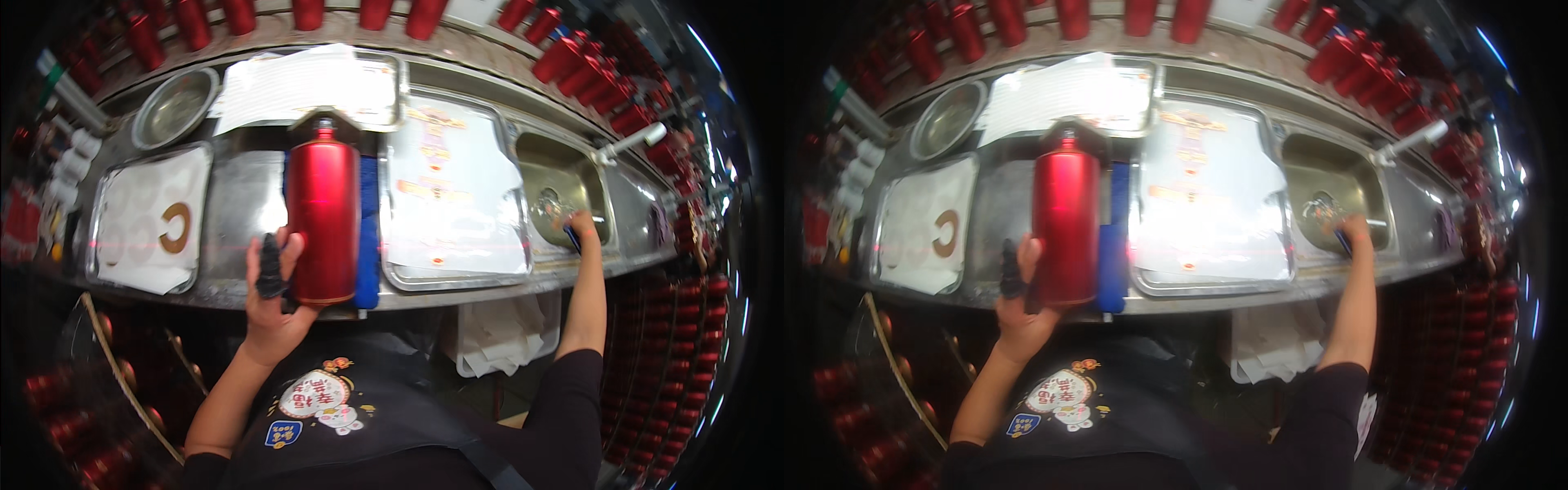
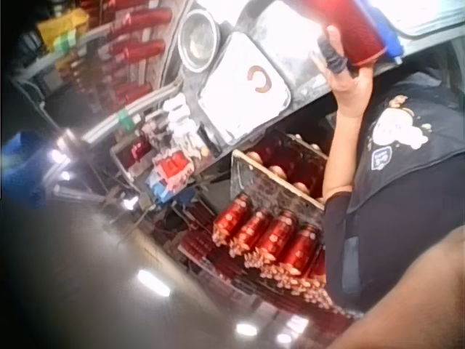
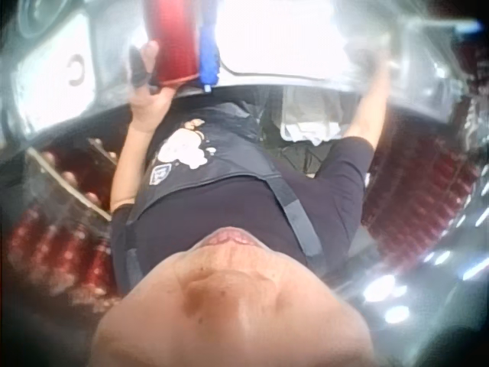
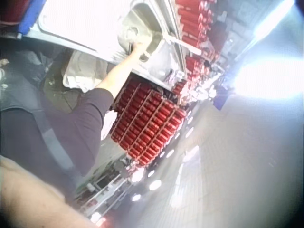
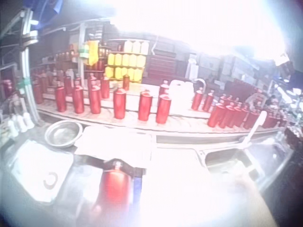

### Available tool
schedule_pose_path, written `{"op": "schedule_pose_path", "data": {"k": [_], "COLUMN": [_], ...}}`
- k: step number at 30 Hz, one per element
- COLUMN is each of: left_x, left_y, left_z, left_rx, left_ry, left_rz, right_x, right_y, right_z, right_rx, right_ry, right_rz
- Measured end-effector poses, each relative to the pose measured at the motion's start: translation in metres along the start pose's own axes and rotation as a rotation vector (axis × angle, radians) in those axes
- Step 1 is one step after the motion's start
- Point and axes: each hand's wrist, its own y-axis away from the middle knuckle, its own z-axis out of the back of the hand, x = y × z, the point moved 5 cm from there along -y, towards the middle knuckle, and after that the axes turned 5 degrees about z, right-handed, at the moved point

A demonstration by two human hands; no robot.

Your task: The person applies gold crescent-shaped stickers to the necks of red cylindrical cans, then wipes the cans with a blue cloth. The person also handles sheets of printed labels and places them on a tray.

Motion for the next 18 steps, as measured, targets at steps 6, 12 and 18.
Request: {"op": "schedule_pose_path", "data": {"k": [6, 12, 18], "left_x": [0.001, -0.013, -0.025], "left_y": [-0.005, -0.015, -0.02], "left_z": [0.013, 0.012, 0.027], "left_rx": [0.048, 0.033, 0.12], "left_ry": [0.076, 0.151, 0.095], "left_rz": [0.06, 0.0, 0.025], "right_x": [0.021, 0.103, 0.221], "right_y": [0.021, 0.081, 0.141], "right_z": [0.013, 0.084, 0.126], "right_rx": [-0.073, -0.466, -0.313], "right_ry": [-0.722, -0.23, -0.662], "right_rz": [0.11, 0.277, 0.304]}}
